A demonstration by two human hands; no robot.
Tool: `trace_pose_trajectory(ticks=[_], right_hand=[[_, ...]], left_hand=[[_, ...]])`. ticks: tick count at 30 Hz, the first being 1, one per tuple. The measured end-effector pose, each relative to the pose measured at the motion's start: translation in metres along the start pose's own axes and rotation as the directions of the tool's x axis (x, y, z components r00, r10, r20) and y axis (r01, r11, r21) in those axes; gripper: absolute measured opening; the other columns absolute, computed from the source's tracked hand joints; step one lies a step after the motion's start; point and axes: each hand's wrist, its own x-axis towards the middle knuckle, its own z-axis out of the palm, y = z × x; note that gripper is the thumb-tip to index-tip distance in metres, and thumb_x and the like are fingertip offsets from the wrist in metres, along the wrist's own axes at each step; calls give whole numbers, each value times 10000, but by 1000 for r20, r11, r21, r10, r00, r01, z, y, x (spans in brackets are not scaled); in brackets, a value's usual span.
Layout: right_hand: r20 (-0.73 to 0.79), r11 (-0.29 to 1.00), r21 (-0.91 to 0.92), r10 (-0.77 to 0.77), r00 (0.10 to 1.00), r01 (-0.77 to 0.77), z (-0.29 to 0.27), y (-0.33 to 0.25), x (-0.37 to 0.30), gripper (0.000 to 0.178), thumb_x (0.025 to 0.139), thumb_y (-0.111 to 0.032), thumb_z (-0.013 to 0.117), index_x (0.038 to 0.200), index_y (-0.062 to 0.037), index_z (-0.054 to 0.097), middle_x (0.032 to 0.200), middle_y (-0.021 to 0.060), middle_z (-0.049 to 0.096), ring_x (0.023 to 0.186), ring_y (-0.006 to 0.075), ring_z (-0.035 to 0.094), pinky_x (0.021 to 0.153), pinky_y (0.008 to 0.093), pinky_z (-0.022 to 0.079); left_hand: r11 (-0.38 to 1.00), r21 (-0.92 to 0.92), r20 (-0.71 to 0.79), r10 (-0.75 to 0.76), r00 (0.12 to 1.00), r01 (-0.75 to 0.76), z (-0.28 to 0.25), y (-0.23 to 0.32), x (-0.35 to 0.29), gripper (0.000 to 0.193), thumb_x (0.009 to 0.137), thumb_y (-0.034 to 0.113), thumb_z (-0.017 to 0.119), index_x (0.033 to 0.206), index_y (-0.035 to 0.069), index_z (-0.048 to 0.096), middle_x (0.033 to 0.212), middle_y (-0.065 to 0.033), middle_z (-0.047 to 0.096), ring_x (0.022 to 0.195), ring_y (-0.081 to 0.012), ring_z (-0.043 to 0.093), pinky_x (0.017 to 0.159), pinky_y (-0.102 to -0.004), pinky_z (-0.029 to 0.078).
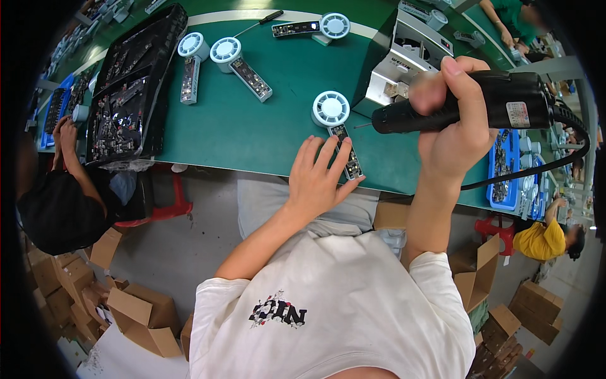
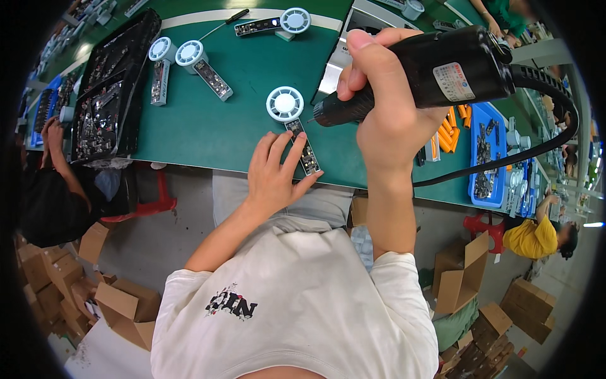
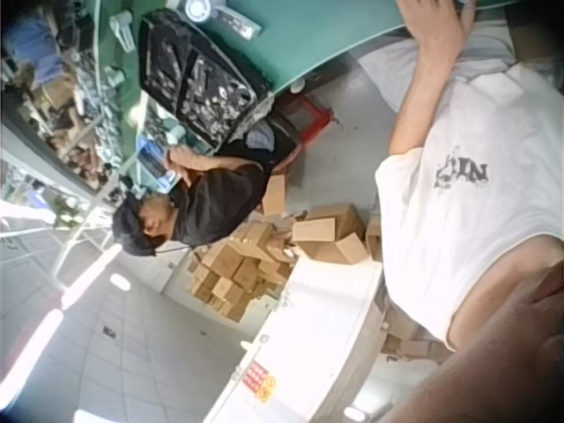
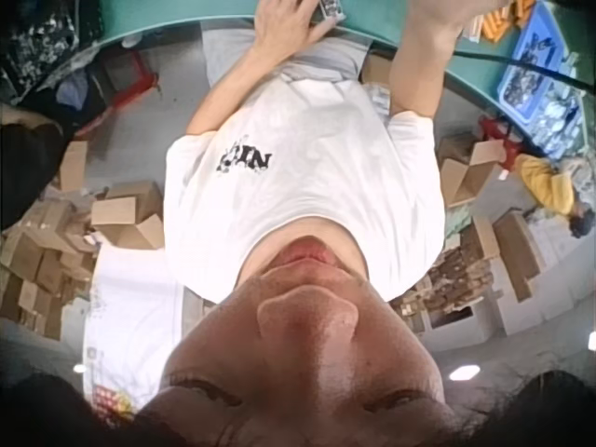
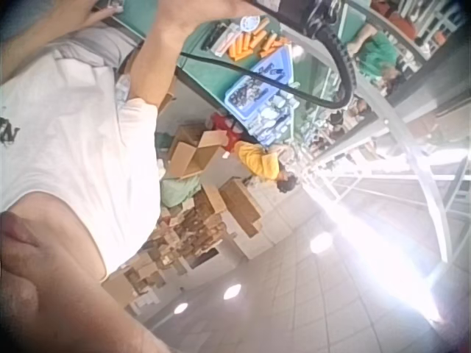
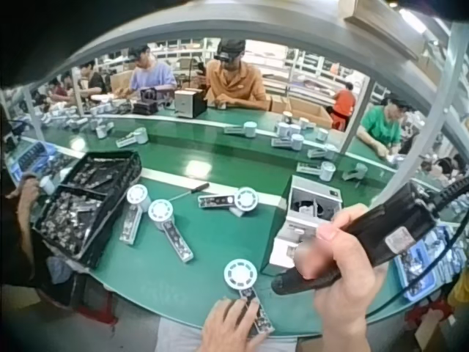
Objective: Assembling handheld fan components including circuit boards and housings using an electric screwdriver on an assembly line.
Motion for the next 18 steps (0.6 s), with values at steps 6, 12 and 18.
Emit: trace_pose_trajectory(ticks=[6, 12, 18], right_hand=[[32, 1000, 9, -5, 999, 5, 6, 9, 0, 119, 819, -10, 726, 852, 4, 613, 591, 63, 561, 480, 151, 558, 495, 275, 457], [60, 998, -53, -28, 998, 31, 6, 25, 1, 111, 821, -7, 732, 800, -2, 623, 578, 46, 573, 479, 130, 570, 485, 257, 455], [66, 998, -61, -30, 997, 35, 8, 28, 1, 113, 820, -8, 734, 795, -5, 623, 573, 43, 576, 474, 122, 568, 477, 250, 450]], left_hand=[[1000, 2, -3, 4, 1000, -4, 2, -1, 1, 620, 803, 403, 767, 1256, 13, 604, 1242, -174, 536, 1158, -411, 505, 997, -528, 459], [1000, -25, 2, 1, 1000, -1, -1, 0, 3, 608, 786, 396, 776, 1228, 9, 618, 1221, -170, 539, 1119, -408, 532, 954, -509, 488], [999, -32, -3, -11, 1000, 11, -1, -1, 2, 610, 777, 396, 778, 1222, 10, 622, 1210, -167, 541, 1090, -399, 543, 932, -494, 500]])
